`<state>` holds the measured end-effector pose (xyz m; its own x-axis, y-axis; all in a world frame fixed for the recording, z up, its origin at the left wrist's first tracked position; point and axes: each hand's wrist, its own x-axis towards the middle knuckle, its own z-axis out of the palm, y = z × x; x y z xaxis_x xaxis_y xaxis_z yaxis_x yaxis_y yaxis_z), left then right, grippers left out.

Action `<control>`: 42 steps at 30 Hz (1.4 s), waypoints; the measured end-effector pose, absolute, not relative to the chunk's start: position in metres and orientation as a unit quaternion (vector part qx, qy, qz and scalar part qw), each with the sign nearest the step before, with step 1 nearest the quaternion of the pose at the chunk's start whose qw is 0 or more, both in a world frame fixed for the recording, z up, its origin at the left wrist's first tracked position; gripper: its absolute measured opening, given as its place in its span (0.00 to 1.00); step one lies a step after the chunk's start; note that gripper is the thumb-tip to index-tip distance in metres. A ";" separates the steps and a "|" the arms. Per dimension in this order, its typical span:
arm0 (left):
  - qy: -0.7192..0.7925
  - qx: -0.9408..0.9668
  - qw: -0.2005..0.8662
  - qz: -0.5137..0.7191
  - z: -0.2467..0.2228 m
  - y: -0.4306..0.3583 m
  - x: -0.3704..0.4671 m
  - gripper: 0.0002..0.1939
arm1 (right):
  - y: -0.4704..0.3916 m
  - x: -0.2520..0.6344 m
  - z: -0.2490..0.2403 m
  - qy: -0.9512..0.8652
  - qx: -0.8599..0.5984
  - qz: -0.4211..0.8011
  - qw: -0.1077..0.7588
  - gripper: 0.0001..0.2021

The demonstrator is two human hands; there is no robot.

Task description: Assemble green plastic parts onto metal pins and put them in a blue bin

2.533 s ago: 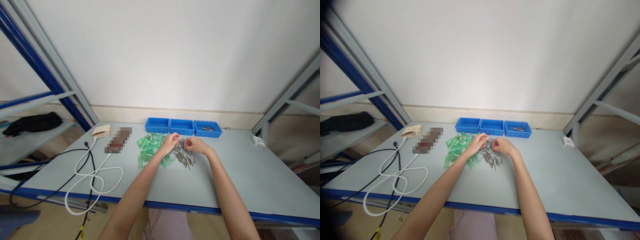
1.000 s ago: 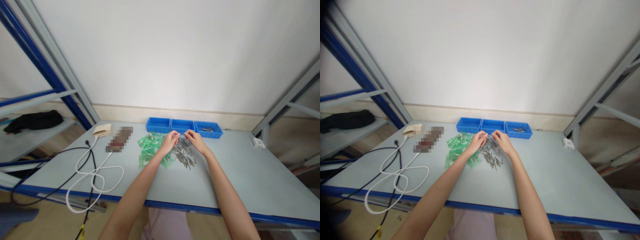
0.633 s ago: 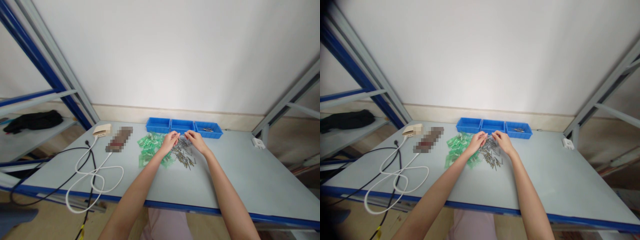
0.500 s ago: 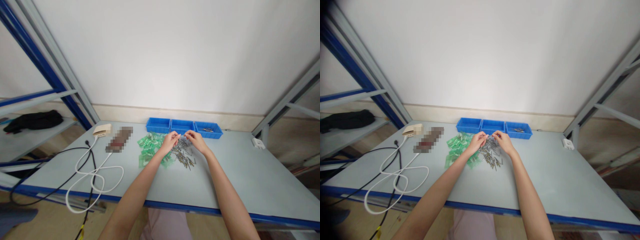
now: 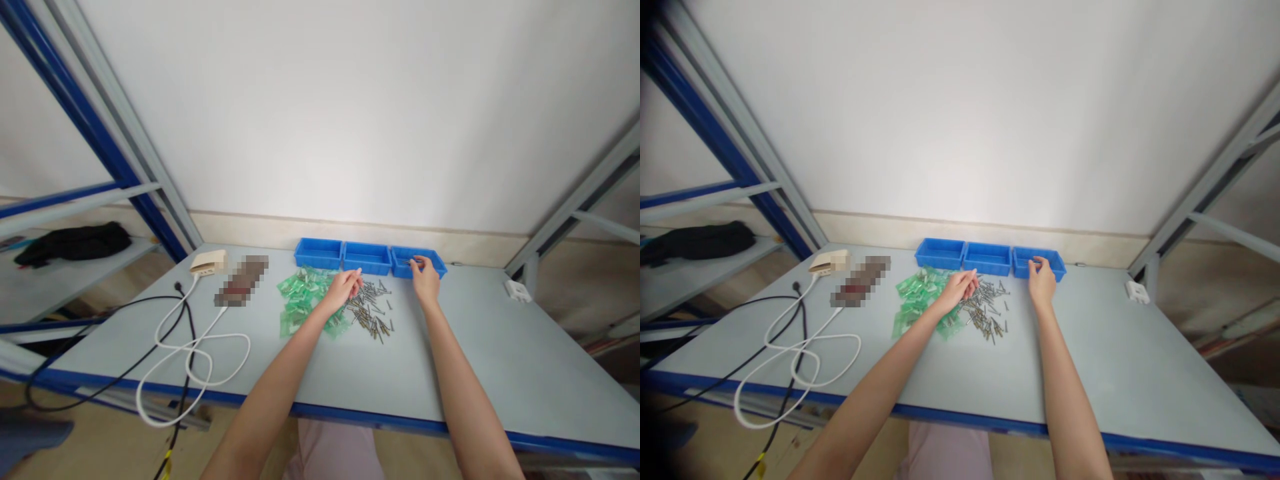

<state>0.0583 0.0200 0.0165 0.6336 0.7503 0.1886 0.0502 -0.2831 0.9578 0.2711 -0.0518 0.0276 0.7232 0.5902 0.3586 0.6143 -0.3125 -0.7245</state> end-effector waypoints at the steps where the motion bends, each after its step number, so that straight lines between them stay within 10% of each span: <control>1: 0.272 0.731 0.533 0.328 0.016 0.020 0.058 0.27 | -0.052 0.269 0.029 -0.376 -0.814 -0.018 0.443 0.20; 12: 0.267 0.725 0.540 0.333 0.014 0.022 0.057 0.26 | -0.060 0.201 0.053 -0.691 -0.699 0.173 0.061 0.08; 22: 0.260 0.742 0.524 0.328 0.015 0.022 0.060 0.24 | -0.064 0.181 0.058 -0.683 -0.719 0.129 -0.031 0.11; 31: 0.265 0.762 0.503 0.311 0.011 0.024 0.059 0.23 | -0.065 0.178 0.061 -0.692 -0.710 0.123 -0.038 0.10; 42: 0.247 0.799 0.487 0.252 0.012 0.019 0.057 0.19 | -0.063 0.204 0.059 -0.679 -0.707 0.127 0.152 0.09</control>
